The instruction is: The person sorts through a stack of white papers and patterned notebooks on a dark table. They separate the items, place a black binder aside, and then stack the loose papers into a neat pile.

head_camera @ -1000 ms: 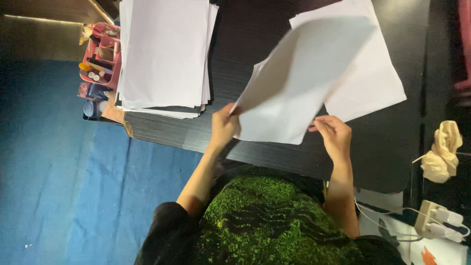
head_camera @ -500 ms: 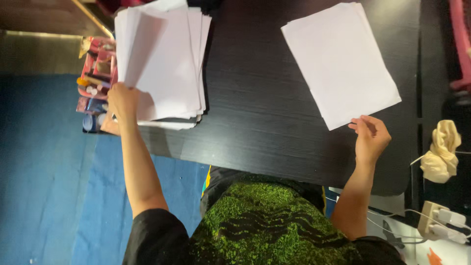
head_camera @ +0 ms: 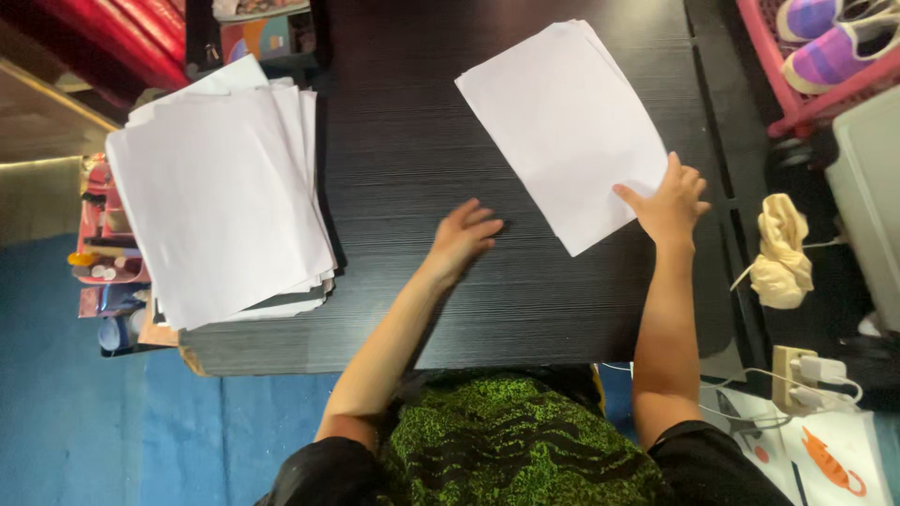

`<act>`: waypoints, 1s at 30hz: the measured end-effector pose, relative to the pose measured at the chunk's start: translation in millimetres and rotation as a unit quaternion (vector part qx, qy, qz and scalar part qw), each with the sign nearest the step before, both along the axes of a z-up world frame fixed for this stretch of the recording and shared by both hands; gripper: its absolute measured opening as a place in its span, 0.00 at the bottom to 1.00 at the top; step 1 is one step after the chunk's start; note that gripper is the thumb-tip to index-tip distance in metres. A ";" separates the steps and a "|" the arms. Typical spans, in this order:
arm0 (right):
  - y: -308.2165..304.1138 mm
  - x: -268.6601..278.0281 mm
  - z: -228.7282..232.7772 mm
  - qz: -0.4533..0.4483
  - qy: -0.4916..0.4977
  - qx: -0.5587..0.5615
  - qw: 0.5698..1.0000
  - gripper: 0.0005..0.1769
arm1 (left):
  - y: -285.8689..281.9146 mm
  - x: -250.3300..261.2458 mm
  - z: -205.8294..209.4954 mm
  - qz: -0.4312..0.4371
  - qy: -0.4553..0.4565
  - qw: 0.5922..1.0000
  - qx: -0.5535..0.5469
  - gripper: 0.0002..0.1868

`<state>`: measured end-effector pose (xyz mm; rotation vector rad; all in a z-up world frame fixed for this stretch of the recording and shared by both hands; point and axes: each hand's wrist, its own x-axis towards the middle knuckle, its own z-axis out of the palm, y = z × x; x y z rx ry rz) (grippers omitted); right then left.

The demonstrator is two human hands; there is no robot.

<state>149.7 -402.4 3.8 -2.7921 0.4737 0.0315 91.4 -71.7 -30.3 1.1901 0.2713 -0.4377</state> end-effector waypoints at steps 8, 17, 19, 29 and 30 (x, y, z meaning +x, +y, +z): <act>29.9 -48.0 -13.5 -0.015 -0.056 0.477 0.877 0.21 | -37.6 16.8 8.8 -0.021 0.025 0.999 -0.030 0.58; 10.9 -123.2 -66.3 0.108 -0.013 0.550 0.828 0.27 | -14.5 -21.0 30.2 -0.035 -0.105 0.991 0.075 0.40; 2.5 -122.8 -61.6 0.171 -0.027 0.481 0.859 0.29 | -6.8 -28.2 34.8 -0.030 -0.137 0.990 0.006 0.32; 125.7 -85.6 52.8 0.343 -0.065 0.660 0.665 0.38 | 125.3 -98.7 76.0 0.252 -0.381 0.879 0.134 0.14; 153.4 -79.3 62.5 0.394 -0.087 0.635 0.659 0.41 | 147.4 -106.1 79.7 0.273 -0.352 0.879 0.169 0.14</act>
